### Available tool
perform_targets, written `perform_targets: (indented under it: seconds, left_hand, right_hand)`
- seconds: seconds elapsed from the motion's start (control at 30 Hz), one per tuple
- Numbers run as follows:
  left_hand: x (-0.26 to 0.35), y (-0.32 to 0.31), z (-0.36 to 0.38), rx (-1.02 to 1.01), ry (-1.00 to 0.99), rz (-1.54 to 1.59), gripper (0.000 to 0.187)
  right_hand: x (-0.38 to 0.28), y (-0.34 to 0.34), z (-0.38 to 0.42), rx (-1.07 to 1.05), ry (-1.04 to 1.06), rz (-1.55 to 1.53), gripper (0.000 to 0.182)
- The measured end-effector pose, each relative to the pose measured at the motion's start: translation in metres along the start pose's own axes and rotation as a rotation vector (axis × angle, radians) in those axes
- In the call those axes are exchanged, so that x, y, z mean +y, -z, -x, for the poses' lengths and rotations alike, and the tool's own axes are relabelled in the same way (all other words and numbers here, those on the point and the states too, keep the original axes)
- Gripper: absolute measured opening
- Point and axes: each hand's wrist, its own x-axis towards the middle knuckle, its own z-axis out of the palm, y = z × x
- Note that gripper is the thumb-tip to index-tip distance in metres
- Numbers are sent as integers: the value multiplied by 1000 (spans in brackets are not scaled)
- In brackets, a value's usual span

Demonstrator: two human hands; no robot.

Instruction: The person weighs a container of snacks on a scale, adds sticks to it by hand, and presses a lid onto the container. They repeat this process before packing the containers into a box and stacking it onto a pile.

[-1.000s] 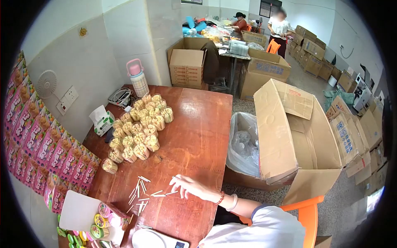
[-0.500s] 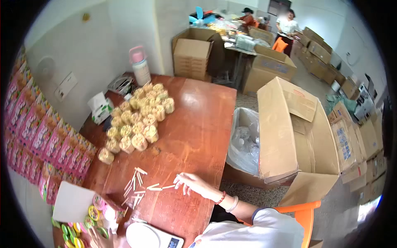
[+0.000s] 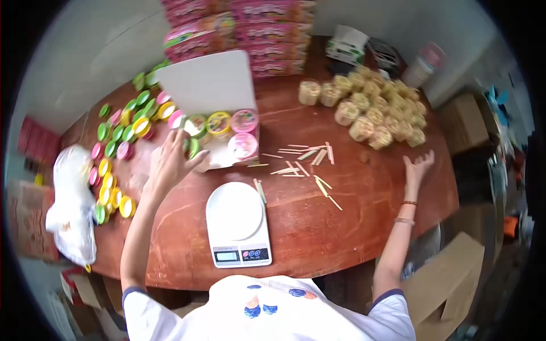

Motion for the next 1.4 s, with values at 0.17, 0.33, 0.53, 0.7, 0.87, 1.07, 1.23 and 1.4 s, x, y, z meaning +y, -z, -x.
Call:
perform_targets:
  seconds: [0.17, 0.33, 0.53, 0.7, 0.87, 1.07, 1.23, 1.4]
  left_hand:
    - [-5, 2, 1, -61, 29, -35, 70]
    - [-4, -29, -16, -30, -135, -235, 83]
    - [-12, -50, -8, 105, 59, -171, 82]
    - [-20, -29, 25, 262, 109, 113, 53]
    - [-103, -11, 102, 513, 618, -124, 50]
    - [-180, -79, 187, 450, 808, -167, 73]
    - [-164, -97, 200, 612, 552, -3, 51]
    - [-123, -95, 213, 602, 519, 92, 45]
  right_hand:
    - [58, -23, -91, -147, -103, 41, 93]
    - [82, -28, -95, -58, -62, 71, 67]
    - [-26, -9, 7, -103, 94, 92, 62]
    - [-155, -26, 137, -606, 125, -170, 63]
    - [-250, -72, 254, -994, 132, -370, 65]
    - [-259, -109, 318, -1017, 521, -174, 83]
    - [-232, -82, 272, -919, 389, -175, 81]
    - [-158, -49, 226, -603, 450, 512, 47]
